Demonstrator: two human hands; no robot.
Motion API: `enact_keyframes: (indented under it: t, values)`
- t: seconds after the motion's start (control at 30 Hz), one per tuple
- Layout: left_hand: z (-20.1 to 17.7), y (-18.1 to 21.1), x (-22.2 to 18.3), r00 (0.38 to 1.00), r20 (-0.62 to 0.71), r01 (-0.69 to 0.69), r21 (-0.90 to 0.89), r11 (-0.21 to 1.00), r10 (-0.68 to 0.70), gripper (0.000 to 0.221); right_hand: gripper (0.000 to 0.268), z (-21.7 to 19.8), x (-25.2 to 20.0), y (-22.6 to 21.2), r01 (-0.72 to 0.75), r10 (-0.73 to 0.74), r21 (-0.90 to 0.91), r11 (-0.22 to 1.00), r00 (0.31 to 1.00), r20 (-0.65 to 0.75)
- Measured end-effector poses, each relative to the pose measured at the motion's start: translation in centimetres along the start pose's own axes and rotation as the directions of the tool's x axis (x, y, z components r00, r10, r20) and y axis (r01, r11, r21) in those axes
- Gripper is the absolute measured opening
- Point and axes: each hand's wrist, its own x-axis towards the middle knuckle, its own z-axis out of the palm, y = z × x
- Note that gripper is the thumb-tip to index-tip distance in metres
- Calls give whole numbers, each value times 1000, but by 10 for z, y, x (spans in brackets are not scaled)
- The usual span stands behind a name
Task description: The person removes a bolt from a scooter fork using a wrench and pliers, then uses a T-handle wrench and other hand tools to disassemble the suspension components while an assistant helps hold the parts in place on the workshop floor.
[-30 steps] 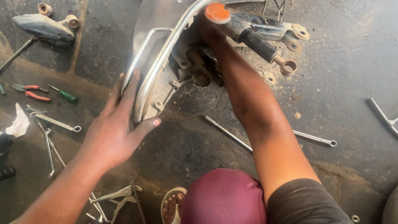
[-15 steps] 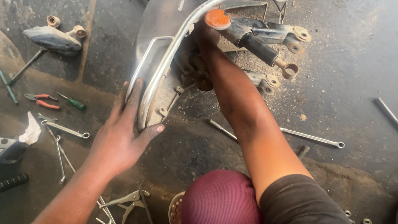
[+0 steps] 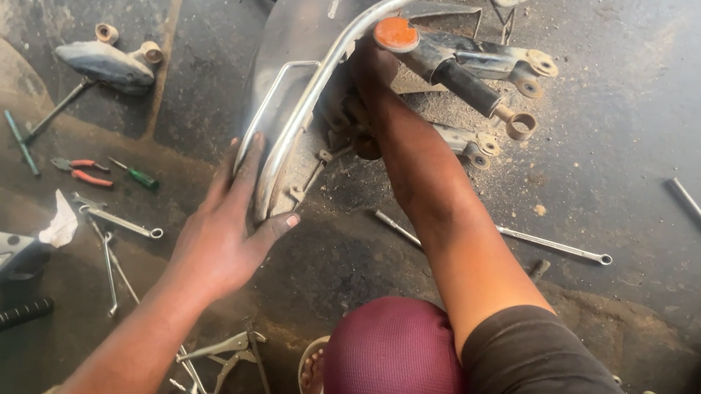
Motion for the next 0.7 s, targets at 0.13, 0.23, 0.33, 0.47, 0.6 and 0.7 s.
enact_keyframes:
  t: [0.13, 0.23, 0.33, 0.47, 0.6, 0.7]
  values:
    - [2, -4, -3, 994, -68, -86, -45, 995, 82, 101, 22, 3, -7, -6, -24, 24, 3, 1000, 1000, -3]
    - [3, -5, -2, 991, -87, -111, -59, 992, 105, 101, 22, 1, -5, -4, -26, 26, 4, 1000, 1000, -2]
    - [4, -5, -3, 986, -109, -132, -53, 990, 126, 101, 22, 0, -4, 0, -22, 22, 0, 1000, 1000, 6]
    - [1, 1, -2, 992, -85, -95, -52, 994, 90, 102, 22, -3, 4, 2, -11, 11, 1, 1000, 1000, 8]
    - [1, 4, -1, 990, -101, -98, -40, 994, 94, 103, 22, 1, 4, 2, -17, 17, 6, 1000, 1000, 12]
    - [1, 5, -1, 990, -109, -92, -46, 995, 86, 105, 22, 3, 0, 1, -19, 19, 4, 1000, 999, 25]
